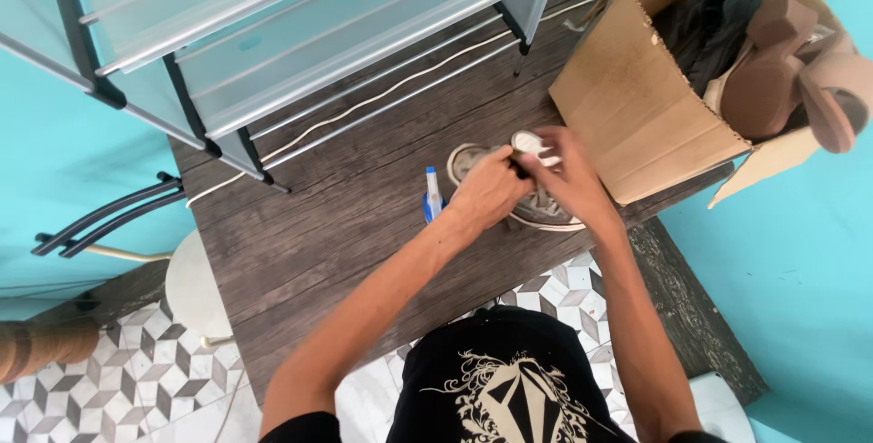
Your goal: The person cleans a single high-top sneaker using a spray bottle, a white brush, and a dark abrasive pad. They spray the shoe, scrub the upper and sole with the brush, and then scrub the sole and upper with the abrasive pad. The person places the cleaned shoe on a metal rack.
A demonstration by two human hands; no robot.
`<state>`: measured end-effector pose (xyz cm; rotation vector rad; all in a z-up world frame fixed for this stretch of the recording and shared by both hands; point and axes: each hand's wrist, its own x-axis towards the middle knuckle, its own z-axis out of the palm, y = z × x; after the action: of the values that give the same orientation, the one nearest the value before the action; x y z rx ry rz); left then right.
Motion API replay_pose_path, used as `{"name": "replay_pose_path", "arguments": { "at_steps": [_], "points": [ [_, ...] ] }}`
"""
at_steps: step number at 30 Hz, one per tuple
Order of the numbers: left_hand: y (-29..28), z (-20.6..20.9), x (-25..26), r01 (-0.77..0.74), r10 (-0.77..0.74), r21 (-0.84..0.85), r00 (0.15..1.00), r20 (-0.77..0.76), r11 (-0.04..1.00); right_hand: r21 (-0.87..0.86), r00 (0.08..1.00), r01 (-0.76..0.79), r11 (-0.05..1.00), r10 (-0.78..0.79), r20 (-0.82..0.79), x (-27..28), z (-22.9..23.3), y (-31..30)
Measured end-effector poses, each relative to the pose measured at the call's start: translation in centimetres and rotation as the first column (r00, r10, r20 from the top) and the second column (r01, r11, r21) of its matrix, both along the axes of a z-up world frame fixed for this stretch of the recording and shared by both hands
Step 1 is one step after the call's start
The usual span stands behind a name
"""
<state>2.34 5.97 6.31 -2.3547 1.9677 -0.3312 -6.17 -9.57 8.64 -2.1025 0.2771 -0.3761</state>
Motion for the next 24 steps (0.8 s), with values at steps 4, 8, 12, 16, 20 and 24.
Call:
{"name": "replay_pose_path", "arguments": {
  "at_steps": [4, 8, 12, 16, 20, 24],
  "points": [
    [0.2, 1.5, 0.0, -0.036, 0.036, -0.011, 0.998, -0.052, 0.999, 0.106, 0.988, 0.029, 0.994, -0.044, 0.146, -3.3, -1.9, 0.8],
    [0.2, 1.6, -1.0, -0.049, 0.046, -0.077, 0.998, -0.043, 0.996, -0.001, 0.975, 0.169, 0.986, -0.167, -0.144, -6.2, -2.9, 1.7],
    [-0.1, 1.6, -0.7, -0.067, 0.069, 0.027, 0.996, -0.061, 0.997, -0.194, 0.968, 0.141, 0.971, -0.177, -0.178, -6.5, -3.4, 2.5],
    [0.0, 1.3, -0.6, -0.060, 0.062, 0.097, 0.998, -0.018, 0.993, -0.131, 0.932, 0.152, 0.980, -0.187, -0.312, -6.4, -3.5, 2.4],
    [-0.5, 0.6, -0.7, -0.053, 0.063, 0.146, 0.995, -0.071, 0.988, 0.043, 0.967, 0.215, 0.976, -0.206, -0.153, -6.7, -2.2, 1.6],
    [-0.9, -0.3, -0.9, -0.007, 0.028, 0.200, 0.994, -0.102, 0.980, 0.072, 0.986, 0.145, 0.987, -0.138, -0.091, -5.6, -0.1, 2.2]
  ]
}}
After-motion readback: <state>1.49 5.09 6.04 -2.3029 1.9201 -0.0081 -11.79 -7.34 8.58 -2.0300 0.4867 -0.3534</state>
